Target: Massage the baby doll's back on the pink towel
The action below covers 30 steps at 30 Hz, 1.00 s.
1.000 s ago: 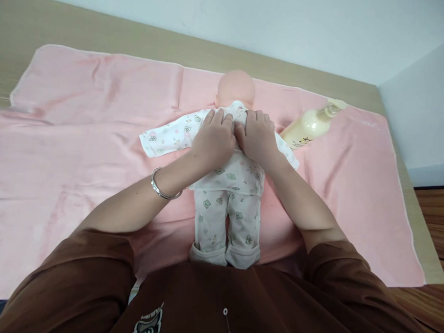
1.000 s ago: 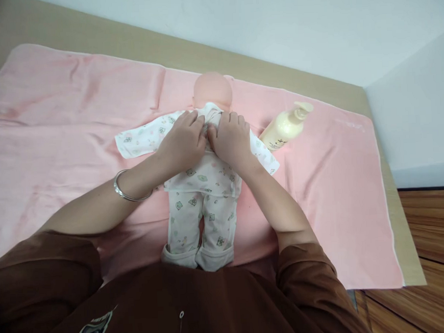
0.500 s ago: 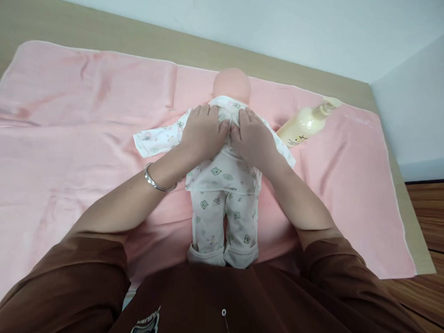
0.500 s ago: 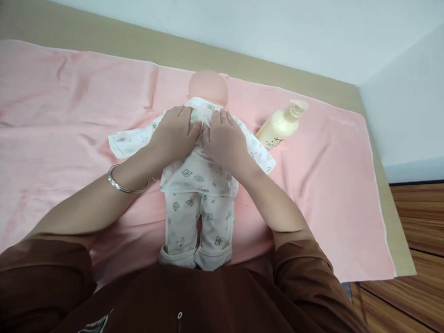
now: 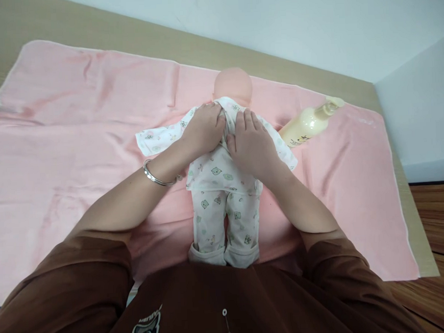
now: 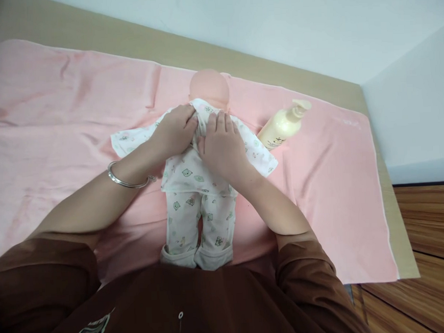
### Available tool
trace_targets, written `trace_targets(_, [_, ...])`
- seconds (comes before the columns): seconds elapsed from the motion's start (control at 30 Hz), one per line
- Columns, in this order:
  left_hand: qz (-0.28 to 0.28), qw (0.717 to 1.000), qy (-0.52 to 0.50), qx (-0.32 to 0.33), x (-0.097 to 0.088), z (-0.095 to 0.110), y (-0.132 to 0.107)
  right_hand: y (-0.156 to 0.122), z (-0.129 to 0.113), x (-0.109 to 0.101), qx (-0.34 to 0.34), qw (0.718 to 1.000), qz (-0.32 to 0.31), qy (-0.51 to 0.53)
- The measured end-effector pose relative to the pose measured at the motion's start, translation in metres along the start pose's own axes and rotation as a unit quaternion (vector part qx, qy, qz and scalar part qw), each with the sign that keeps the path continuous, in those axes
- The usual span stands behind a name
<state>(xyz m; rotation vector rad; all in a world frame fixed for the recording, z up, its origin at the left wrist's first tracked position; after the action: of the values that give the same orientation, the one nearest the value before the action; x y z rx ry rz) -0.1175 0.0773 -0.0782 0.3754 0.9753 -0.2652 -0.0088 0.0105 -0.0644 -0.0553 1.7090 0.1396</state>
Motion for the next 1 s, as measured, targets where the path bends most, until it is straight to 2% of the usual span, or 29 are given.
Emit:
trace_targets(0.07, [0.006,1.000,0.008,-0.023,0.000,-0.001,0.001,-0.005,-0.008,-0.003,-0.002,1.000,-0.004,0.000])
trace_targets(0.17, [-0.003,0.999,0.043,-0.022,0.001,0.004,-0.002,-0.005,-0.008,-0.006,0.014,1.000,-0.021,0.011])
trace_targets(0.37, [-0.004,0.996,0.086,-0.022,-0.005,0.018,-0.018,0.021,0.018,-0.002,0.056,0.997,-0.005,0.044])
trace_targets(0.57, [0.020,0.995,0.091,0.044,-0.006,0.033,-0.034,0.032,0.031,0.009,0.042,0.999,0.010,0.032])
trace_targets(0.73, [0.013,0.997,0.070,0.032,-0.004,0.021,-0.019,0.024,0.024,0.005,0.015,1.000,0.014,0.010])
trace_targets(0.9, [-0.010,0.997,0.080,-0.010,0.004,0.001,-0.001,0.006,0.007,0.004,0.010,1.000,0.008,0.000])
trace_targets(1.0, [-0.018,0.991,0.130,0.037,0.013,-0.001,0.000,0.002,0.001,0.001,0.011,0.999,0.032,0.016])
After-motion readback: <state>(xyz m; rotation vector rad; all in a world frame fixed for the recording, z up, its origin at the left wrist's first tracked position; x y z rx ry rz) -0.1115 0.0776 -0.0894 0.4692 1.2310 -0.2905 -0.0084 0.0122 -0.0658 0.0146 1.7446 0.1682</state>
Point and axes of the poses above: each hand's wrist, its own y-axis towards the middle knuckle, its own x-axis out of the palm, z = x × y, the point moved 6 cm from there along y, towards the middle knuckle, and after that the axes turned 4 degrees about z, right-handed, at the moved point
